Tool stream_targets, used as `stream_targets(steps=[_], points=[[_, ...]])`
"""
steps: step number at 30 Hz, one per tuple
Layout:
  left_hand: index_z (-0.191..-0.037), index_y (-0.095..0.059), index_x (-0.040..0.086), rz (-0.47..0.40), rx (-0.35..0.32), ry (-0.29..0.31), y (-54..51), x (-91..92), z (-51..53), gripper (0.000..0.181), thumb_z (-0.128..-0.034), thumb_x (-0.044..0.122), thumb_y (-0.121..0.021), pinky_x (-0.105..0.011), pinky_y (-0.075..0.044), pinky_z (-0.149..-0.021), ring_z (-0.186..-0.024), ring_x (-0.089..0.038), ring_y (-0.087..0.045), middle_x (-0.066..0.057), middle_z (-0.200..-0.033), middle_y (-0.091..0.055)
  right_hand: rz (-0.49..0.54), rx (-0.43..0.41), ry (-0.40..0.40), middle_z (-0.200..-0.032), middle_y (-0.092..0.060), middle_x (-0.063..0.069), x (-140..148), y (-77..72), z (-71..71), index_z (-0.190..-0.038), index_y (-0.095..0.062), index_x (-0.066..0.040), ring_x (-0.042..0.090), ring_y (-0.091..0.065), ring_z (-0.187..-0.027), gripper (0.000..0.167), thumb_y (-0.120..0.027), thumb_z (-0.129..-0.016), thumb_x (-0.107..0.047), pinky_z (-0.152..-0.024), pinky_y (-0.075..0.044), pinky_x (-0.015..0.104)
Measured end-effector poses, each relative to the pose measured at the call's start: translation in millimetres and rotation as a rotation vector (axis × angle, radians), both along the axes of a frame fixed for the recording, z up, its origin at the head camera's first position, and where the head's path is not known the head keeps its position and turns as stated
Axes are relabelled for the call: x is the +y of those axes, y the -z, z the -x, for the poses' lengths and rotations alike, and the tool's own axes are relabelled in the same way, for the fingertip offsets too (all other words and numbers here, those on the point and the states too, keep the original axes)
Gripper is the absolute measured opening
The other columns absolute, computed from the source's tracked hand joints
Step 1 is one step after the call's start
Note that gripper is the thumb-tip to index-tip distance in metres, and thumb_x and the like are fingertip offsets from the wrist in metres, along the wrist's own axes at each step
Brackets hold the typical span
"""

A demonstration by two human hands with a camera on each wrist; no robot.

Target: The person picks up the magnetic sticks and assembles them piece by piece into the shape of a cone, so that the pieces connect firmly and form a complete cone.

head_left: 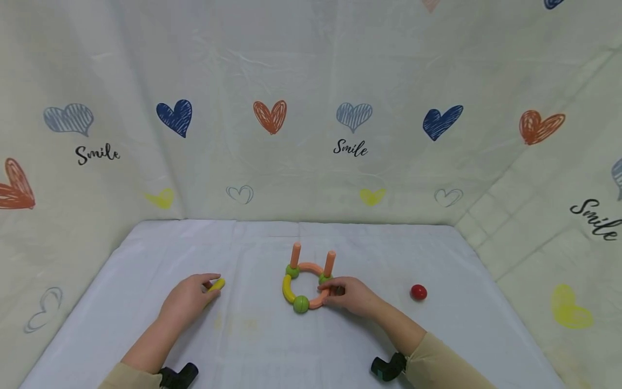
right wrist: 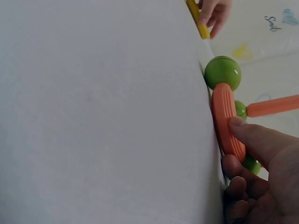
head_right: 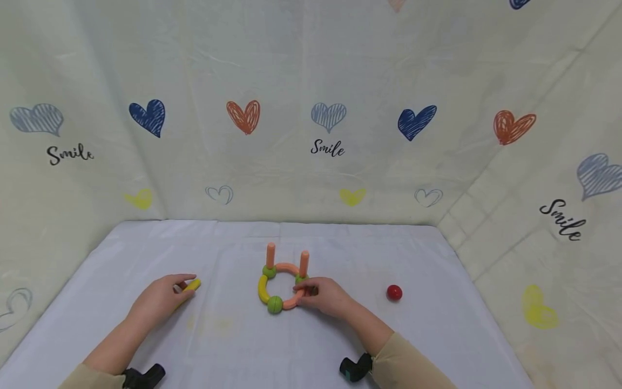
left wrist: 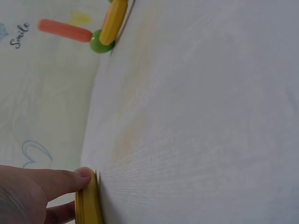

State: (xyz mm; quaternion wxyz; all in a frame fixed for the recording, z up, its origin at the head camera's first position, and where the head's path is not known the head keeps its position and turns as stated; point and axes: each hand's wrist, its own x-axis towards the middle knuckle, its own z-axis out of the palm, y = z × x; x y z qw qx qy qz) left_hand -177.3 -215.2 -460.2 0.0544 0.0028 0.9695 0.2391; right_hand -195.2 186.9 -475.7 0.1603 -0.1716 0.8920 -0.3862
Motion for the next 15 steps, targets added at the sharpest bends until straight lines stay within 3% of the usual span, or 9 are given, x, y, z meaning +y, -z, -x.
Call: stream_targets(steps=[10, 15], points=[[-0.128, -0.067, 0.010, 0.022, 0.008, 0.008, -3.0, 1.0, 1.4, 0.043, -0.0882, 0.024, -0.074, -0.038, -0.047, -0.068, -0.081, -0.018, -0.057, -0.005, -0.103, -0.067, 0.010, -0.009, 0.001, -0.096, -0.064, -0.008, -0.5, -1.2, -1.4, -0.116, -0.074, -0.021, 0.014, -0.053, -0.084, 0.028, -0.075, -0.089, -0.027, -0.072, -0.046, 0.028], [-0.129, -0.067, 0.013, 0.005, 0.051, 0.016, -8.8, 3.5, -0.6, 0.042, -0.0896, 0.024, -0.073, -0.035, -0.046, -0.065, -0.080, -0.016, -0.057, -0.003, -0.103, -0.066, 0.020, 0.000, -0.006, -0.097, -0.064, -0.007, -0.1, -1.7, -1.2, -0.116, -0.075, -0.019, 0.015, -0.053, -0.085, 0.027, -0.075, -0.089, -0.024, -0.072, -0.045, 0.027]])
